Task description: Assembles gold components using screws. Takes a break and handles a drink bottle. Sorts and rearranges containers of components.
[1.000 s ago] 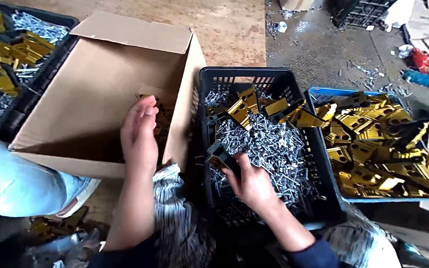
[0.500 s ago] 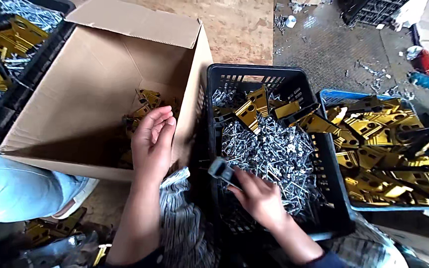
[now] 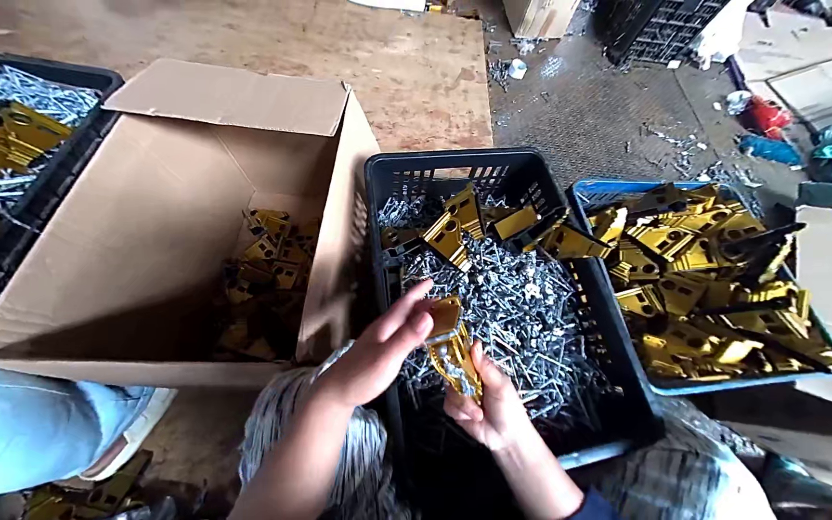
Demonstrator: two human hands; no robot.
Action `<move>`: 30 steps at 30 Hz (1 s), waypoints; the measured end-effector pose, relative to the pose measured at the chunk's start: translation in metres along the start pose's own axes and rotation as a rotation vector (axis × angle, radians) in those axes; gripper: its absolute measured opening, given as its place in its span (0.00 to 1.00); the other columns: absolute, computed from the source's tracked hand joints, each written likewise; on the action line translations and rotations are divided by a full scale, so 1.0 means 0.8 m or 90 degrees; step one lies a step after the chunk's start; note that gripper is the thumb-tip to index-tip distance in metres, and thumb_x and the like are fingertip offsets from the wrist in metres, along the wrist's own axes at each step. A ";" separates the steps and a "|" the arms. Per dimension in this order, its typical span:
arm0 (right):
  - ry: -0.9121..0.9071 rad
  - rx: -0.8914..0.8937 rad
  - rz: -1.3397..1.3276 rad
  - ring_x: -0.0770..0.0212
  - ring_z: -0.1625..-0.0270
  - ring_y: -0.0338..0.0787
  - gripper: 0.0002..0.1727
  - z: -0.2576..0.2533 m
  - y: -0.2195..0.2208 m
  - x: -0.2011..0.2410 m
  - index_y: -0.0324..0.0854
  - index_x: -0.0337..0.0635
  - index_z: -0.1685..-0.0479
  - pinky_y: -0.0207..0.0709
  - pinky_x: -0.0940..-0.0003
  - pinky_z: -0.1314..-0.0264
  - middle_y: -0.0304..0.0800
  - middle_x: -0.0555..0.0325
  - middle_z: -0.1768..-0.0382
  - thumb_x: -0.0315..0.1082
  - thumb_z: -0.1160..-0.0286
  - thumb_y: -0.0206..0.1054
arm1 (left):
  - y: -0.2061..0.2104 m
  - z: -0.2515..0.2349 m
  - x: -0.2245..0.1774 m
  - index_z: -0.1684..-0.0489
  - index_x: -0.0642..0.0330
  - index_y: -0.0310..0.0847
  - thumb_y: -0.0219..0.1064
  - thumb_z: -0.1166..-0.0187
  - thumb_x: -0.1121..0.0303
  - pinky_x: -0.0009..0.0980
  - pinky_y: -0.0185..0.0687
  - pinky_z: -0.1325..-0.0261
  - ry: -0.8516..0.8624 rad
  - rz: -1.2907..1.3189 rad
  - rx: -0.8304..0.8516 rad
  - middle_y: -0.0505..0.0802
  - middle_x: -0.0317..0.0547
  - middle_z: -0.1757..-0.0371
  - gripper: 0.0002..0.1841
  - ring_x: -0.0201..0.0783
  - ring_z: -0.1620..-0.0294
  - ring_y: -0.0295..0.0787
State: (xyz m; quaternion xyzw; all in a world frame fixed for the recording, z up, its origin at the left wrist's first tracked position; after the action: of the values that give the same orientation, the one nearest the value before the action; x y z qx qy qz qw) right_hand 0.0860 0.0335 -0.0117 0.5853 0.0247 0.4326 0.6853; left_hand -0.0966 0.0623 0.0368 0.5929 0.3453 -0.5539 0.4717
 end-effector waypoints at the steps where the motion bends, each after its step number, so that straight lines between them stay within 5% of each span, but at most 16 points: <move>1: 0.017 0.017 -0.034 0.77 0.85 0.79 0.22 0.002 -0.001 -0.002 0.84 0.45 0.55 0.75 0.84 0.82 0.88 0.63 0.74 0.53 0.11 0.54 | 0.009 -0.001 0.000 0.07 0.64 0.45 0.62 0.25 0.32 0.38 0.79 0.24 -0.001 0.024 0.008 0.82 0.50 0.26 0.55 0.36 0.28 0.82; 5: 0.028 0.083 -0.129 0.74 0.80 0.83 0.21 -0.002 -0.001 -0.013 0.84 0.48 0.49 0.77 0.83 0.77 0.91 0.60 0.66 0.56 0.15 0.60 | 0.040 -0.011 0.008 0.08 0.62 0.26 0.77 0.32 0.52 0.28 0.86 0.36 -0.046 0.063 0.022 0.84 0.46 0.31 0.61 0.30 0.38 0.87; 8: -0.071 -0.001 0.164 0.70 0.73 0.90 0.23 -0.010 -0.003 -0.010 0.81 0.41 0.51 0.84 0.76 0.72 0.95 0.57 0.64 0.39 0.05 0.38 | 0.050 -0.019 0.014 0.09 0.61 0.39 0.81 0.37 0.61 0.30 0.90 0.45 -0.068 0.059 -0.095 0.91 0.47 0.42 0.57 0.34 0.45 0.92; 10: -0.112 -0.058 0.453 0.70 0.67 0.93 0.15 -0.020 -0.018 0.007 0.86 0.36 0.51 0.90 0.71 0.63 0.95 0.61 0.63 0.29 0.12 0.52 | 0.041 -0.024 0.010 0.12 0.62 0.49 0.76 0.34 0.64 0.37 0.91 0.42 -0.054 0.072 -0.204 0.91 0.50 0.43 0.48 0.40 0.45 0.92; 12: -0.124 -0.123 0.652 0.68 0.64 0.93 0.14 -0.032 -0.044 0.033 0.88 0.34 0.45 0.90 0.69 0.59 0.95 0.56 0.57 0.32 0.16 0.62 | 0.013 -0.031 -0.004 0.17 0.59 0.60 0.66 0.19 0.66 0.42 0.90 0.45 -0.057 0.145 -0.351 0.90 0.50 0.43 0.31 0.43 0.49 0.91; 14: -0.146 -0.218 0.827 0.66 0.59 0.94 0.15 -0.047 -0.070 0.066 0.90 0.35 0.46 0.89 0.65 0.51 0.96 0.53 0.56 0.36 0.18 0.64 | -0.030 -0.035 -0.023 0.30 0.54 0.71 0.58 0.11 0.54 0.39 0.89 0.52 -0.031 0.256 -0.518 0.89 0.42 0.51 0.19 0.38 0.57 0.90; 16: -0.156 -0.305 0.978 0.58 0.51 0.96 0.16 -0.063 -0.080 0.100 0.92 0.38 0.47 0.86 0.56 0.39 0.97 0.50 0.54 0.39 0.18 0.65 | -0.083 -0.029 -0.031 0.33 0.49 0.70 0.60 0.14 0.45 0.40 0.90 0.51 0.060 0.348 -0.646 0.88 0.40 0.52 0.22 0.37 0.55 0.90; 20: -0.218 -0.418 1.187 0.42 0.36 0.90 0.16 -0.122 -0.064 0.132 0.92 0.45 0.42 0.80 0.37 0.34 0.95 0.48 0.44 0.41 0.20 0.67 | -0.127 -0.015 -0.039 0.23 0.49 0.65 0.64 0.15 0.53 0.43 0.77 0.29 0.160 0.396 -0.864 0.80 0.45 0.32 0.26 0.40 0.32 0.79; 22: -0.243 -0.420 1.300 0.40 0.31 0.86 0.21 -0.165 -0.059 0.131 0.89 0.47 0.34 0.78 0.37 0.34 0.93 0.47 0.41 0.43 0.25 0.71 | -0.113 -0.023 -0.037 0.14 0.53 0.56 0.60 0.13 0.54 0.44 0.70 0.20 0.126 0.349 -0.848 0.70 0.49 0.18 0.31 0.44 0.18 0.68; 24: -0.167 -0.388 1.383 0.36 0.25 0.79 0.32 -0.203 -0.056 0.130 0.79 0.45 0.21 0.69 0.34 0.28 0.90 0.42 0.35 0.44 0.28 0.74 | -0.091 -0.042 -0.036 0.13 0.54 0.56 0.55 0.10 0.56 0.43 0.70 0.23 0.073 0.262 -0.751 0.69 0.48 0.16 0.29 0.43 0.18 0.69; 26: -0.110 -0.378 1.407 0.35 0.25 0.79 0.32 -0.222 -0.054 0.135 0.74 0.44 0.18 0.66 0.32 0.26 0.90 0.40 0.37 0.43 0.23 0.70 | -0.076 -0.058 -0.032 0.10 0.52 0.54 0.52 0.08 0.59 0.46 0.73 0.23 0.037 0.166 -0.618 0.68 0.47 0.13 0.28 0.44 0.18 0.71; 30: -0.258 -0.395 1.089 0.41 0.36 0.89 0.23 -0.194 -0.028 0.165 0.82 0.42 0.24 0.75 0.37 0.32 0.94 0.43 0.43 0.41 0.11 0.57 | -0.051 -0.076 -0.026 0.10 0.58 0.56 0.54 0.11 0.63 0.48 0.73 0.23 -0.041 0.093 -0.467 0.72 0.52 0.15 0.29 0.46 0.19 0.73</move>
State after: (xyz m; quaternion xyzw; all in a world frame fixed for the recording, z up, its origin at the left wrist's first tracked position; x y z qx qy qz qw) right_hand 0.0970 0.2381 -0.0166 0.2594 -0.6517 0.6672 0.2507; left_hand -0.1179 0.1350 0.0464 0.3901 0.4623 -0.3764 0.7017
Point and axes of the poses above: each hand's wrist, its own z-axis away from the middle knuckle, its own y-axis out of the palm, x = y × z, the point moved 2 cm from there along -z, towards the middle knuckle
